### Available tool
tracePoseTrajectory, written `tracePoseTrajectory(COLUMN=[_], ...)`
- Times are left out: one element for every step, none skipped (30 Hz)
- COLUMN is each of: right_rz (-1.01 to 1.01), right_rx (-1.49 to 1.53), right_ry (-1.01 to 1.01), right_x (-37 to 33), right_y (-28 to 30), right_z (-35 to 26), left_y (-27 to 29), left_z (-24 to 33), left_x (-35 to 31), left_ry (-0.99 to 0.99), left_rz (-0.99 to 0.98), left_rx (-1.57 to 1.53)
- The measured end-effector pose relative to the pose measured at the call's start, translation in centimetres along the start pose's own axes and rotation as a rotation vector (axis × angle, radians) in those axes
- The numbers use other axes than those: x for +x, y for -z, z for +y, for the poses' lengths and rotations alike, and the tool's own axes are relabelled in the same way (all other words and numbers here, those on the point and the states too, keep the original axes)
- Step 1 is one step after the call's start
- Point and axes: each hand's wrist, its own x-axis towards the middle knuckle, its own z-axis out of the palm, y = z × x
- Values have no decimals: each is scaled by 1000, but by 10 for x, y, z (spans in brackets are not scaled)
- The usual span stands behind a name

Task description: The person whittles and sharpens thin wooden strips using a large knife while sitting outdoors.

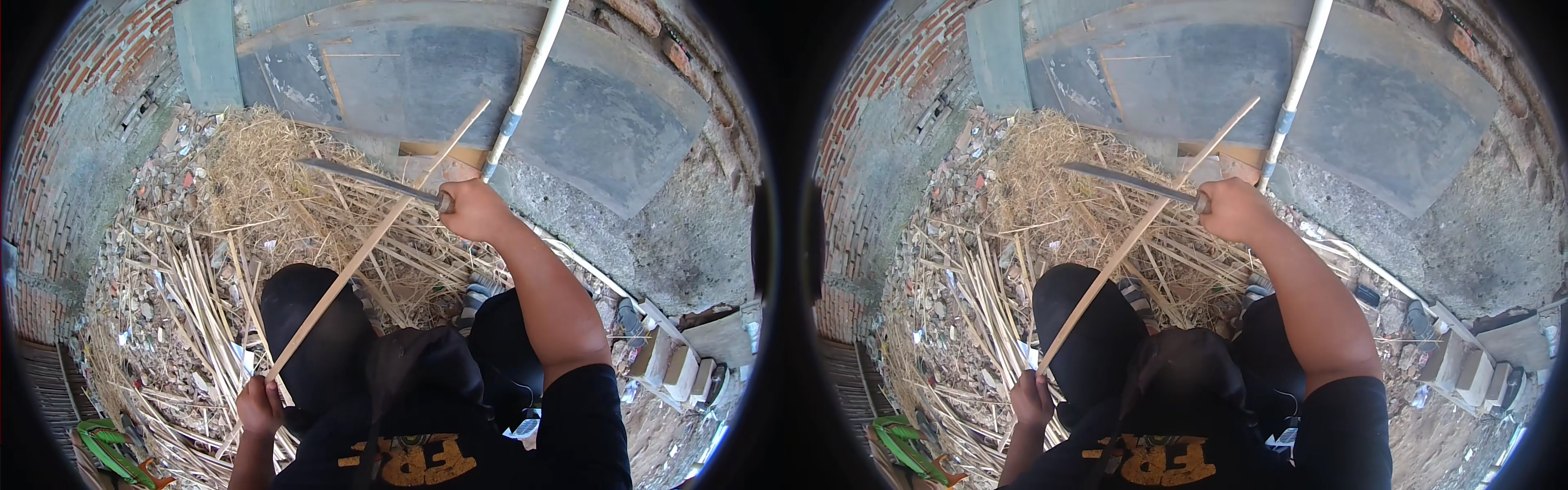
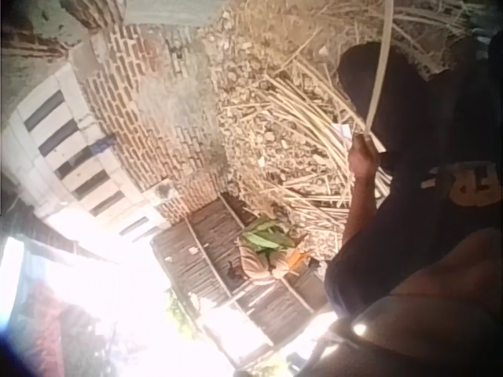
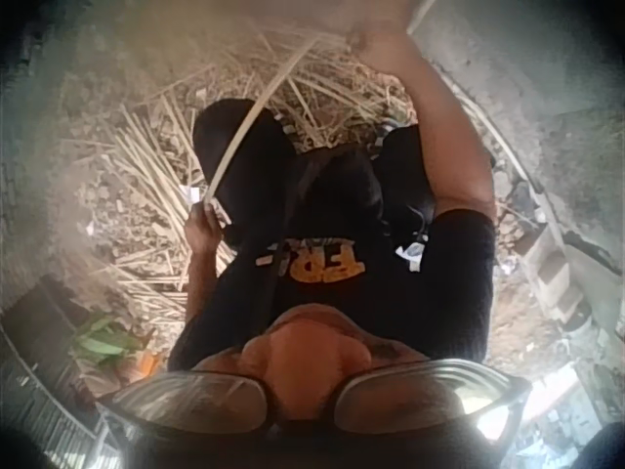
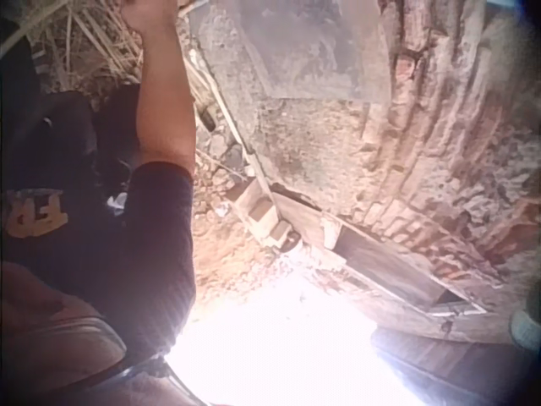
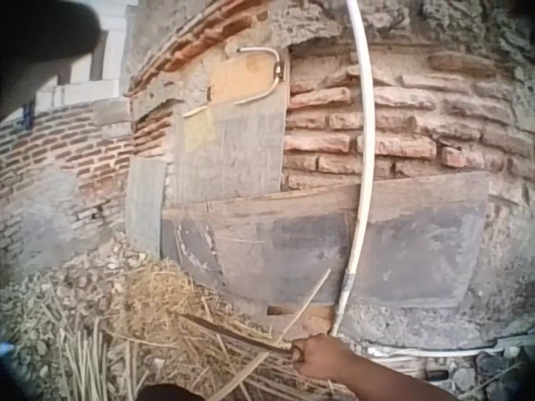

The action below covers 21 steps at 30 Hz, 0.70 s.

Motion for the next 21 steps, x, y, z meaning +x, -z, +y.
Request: tracePoseTrajectory(right_rz=[9, 11, -51, -114, -94, -97, -87, -77, -72, -64, -59, -55, -41, -41, -56, -71, -76, -104, -132, -136, -43], right_rx=[-23, -25, -55, -81, -117, -109, -53, 4, 41, 32, 10, -6, 16, 17, -47, -111, -109, -68, -26, -25, -2], right_ry=[21, 28, 56, 87, 148, 153, 145, 137, 88, 87, 84, 81, 79, 84, 109, 134, 135, 99, 64, 58, 38], right_x=[-2, -4, -10, -14, -17, -13, -9, -6, -4, -5, -7, -9, -15, -20, -25, -27, -24, -22, -19, -15, -7], right_y=[-4, -6, -7, -11, -17, -19, -17, -19, -17, -16, -15, -15, -10, -7, -5, -6, -7, -5, -4, -9, -11], right_z=[-3, -8, -23, -37, -47, -44, -34, -26, -22, -20, -20, -21, -32, -43, -52, -56, -55, -51, -47, -35, -17], left_y=[4, 5, 7, 8, 9, 9, 4, 2, 1, 0, -2, -2, 0, 2, 3, 4, 3, 3, 2, 0, -4], left_z=[2, 3, 4, 3, 2, 0, -2, -3, 3, 4, 4, 3, 0, 0, 1, 0, 0, 2, 3, 4, 5], left_x=[1, 5, 6, 7, 6, 6, 7, 7, 9, 10, 10, 10, 8, 7, 6, 5, 5, 7, 7, 4, 6], left_ry=[-3, 0, -2, -2, 1, 7, 12, 17, 38, 31, 35, 39, 39, 42, 25, 9, 12, 22, 33, 32, 33], left_rz=[-5, 2, -15, -33, -42, -44, -57, -70, -68, -61, -53, -48, -59, -56, -48, -39, -42, -49, -55, -61, -34], left_rx=[17, 17, -2, -15, -41, -34, -61, -88, -89, -96, -92, -82, -108, -106, -105, -104, -103, -105, -106, -107, -118])
